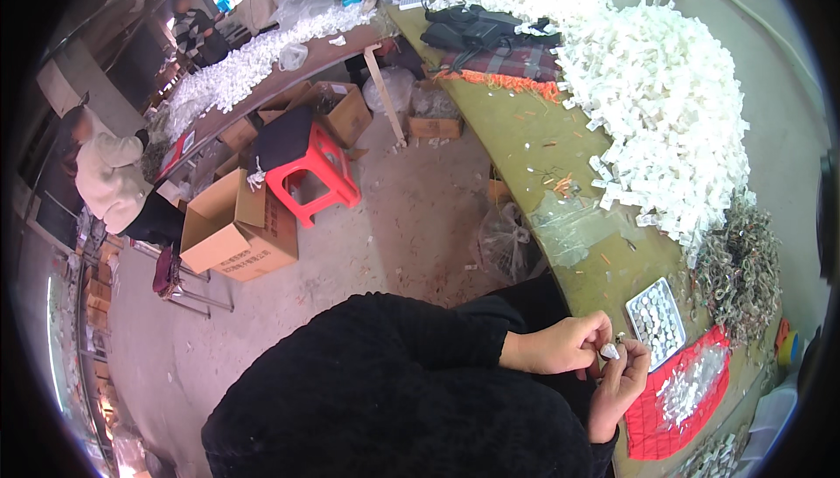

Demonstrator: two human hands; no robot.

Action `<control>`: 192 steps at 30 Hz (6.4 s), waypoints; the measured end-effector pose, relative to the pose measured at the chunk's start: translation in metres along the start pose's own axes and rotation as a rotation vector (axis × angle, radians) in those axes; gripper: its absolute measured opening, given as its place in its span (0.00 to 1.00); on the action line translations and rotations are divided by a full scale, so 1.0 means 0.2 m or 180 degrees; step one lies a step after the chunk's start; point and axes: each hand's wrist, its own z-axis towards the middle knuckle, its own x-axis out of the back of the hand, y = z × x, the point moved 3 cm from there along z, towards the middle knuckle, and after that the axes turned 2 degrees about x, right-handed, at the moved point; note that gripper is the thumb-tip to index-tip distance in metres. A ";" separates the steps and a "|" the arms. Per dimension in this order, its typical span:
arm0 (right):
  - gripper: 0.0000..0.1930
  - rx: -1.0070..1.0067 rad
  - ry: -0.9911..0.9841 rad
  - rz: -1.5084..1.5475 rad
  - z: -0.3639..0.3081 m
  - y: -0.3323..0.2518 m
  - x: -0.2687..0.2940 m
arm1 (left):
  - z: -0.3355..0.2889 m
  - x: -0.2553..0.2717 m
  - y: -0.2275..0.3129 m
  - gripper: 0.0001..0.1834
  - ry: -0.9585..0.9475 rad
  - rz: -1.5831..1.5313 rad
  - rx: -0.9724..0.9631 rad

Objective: The person repeatedly picks small white plastic housings and metal contacts from a tray, inserts the contacts into the housings, and places the assembled units on a red mat. The person handles items one at a time and continues the cycle throughout the clip.

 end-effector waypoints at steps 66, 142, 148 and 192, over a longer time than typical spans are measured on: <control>0.07 -0.0566 -0.0237 0.1691 -0.07 -0.12 -0.02 | 0.05 0.08 0.03 0.16 -0.0103 -0.0081 0.0056; 0.07 0.0244 -0.0662 -0.2707 0.37 0.11 0.18 | 0.32 0.22 -0.17 0.25 -0.0649 -0.2437 0.1289; 0.06 0.0443 -0.0811 -0.2832 0.37 0.11 0.17 | 0.32 0.22 -0.16 0.21 -0.0717 -0.2470 0.1218; 0.10 -0.1812 -0.1470 0.1074 0.14 -0.02 0.11 | 0.09 0.12 -0.09 0.13 -0.0828 -0.1887 0.1946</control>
